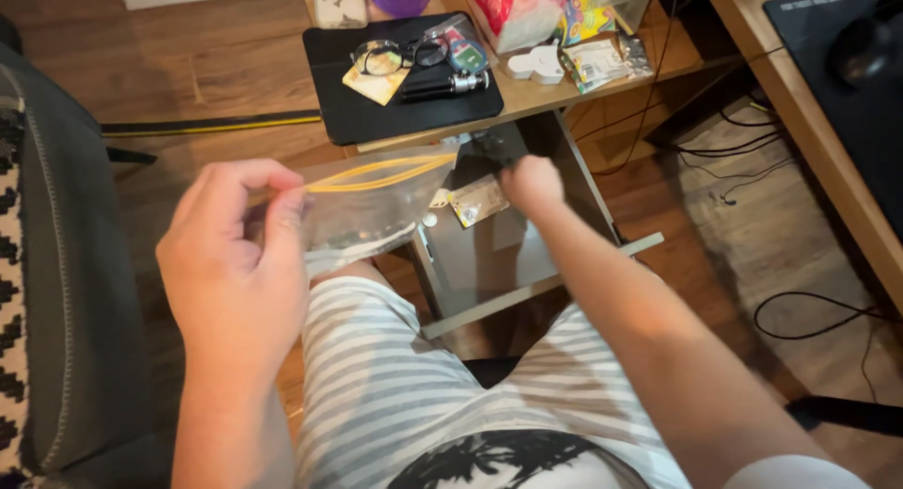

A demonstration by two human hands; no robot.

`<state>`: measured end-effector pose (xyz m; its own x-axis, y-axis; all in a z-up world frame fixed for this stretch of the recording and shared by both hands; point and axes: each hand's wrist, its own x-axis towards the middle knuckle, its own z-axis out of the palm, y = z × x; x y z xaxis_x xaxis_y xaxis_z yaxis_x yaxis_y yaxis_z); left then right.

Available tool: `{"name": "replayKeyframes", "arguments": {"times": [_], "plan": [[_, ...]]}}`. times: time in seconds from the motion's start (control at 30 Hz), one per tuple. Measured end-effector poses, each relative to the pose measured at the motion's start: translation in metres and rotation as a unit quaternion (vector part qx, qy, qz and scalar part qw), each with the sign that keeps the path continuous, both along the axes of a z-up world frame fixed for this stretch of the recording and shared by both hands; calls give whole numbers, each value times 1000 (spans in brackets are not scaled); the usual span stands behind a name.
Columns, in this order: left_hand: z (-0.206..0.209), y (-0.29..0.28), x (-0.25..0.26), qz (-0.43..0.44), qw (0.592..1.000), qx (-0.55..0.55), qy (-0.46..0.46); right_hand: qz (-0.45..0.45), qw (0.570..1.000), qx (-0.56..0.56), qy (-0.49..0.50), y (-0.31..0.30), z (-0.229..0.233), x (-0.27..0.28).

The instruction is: Organizing various small items, boxes, and bags inside a desk drawer.

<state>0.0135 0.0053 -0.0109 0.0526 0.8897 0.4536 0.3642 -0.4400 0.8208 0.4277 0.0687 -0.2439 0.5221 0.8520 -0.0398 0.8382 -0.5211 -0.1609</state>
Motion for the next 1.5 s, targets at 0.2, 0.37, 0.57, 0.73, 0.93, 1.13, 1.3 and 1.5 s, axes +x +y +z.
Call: {"name": "replayKeyframes", "arguments": {"times": [0.2, 0.37, 0.57, 0.73, 0.93, 1.13, 1.3, 1.5], "plan": [[-7, 6, 1, -18, 1000, -7, -18, 36, 997, 33, -64, -39, 6, 67], [-7, 6, 3, -21, 1000, -10, -18, -10, 997, -40, -59, -57, 32, 41], [-8, 6, -2, -6, 999, -25, -31, 127, 991, -5, -48, -42, 34, -21], [14, 6, 3, -2, 996, -39, -77, 333, 941, -13, -56, -30, 9, -43], [10, 6, -5, -1, 995, -36, -92, 306, 942, -111, -84, -34, 30, -44], [-6, 9, -9, -15, 999, 8, -33, 216, 967, -131, 31, -42, 12, -14], [8, 9, -7, -10, 999, 17, -34, 137, 971, -196, -12, -58, 35, -43], [-8, 8, -12, -23, 999, 17, -40, 99, 958, -131, 236, -61, 37, -25]]}}
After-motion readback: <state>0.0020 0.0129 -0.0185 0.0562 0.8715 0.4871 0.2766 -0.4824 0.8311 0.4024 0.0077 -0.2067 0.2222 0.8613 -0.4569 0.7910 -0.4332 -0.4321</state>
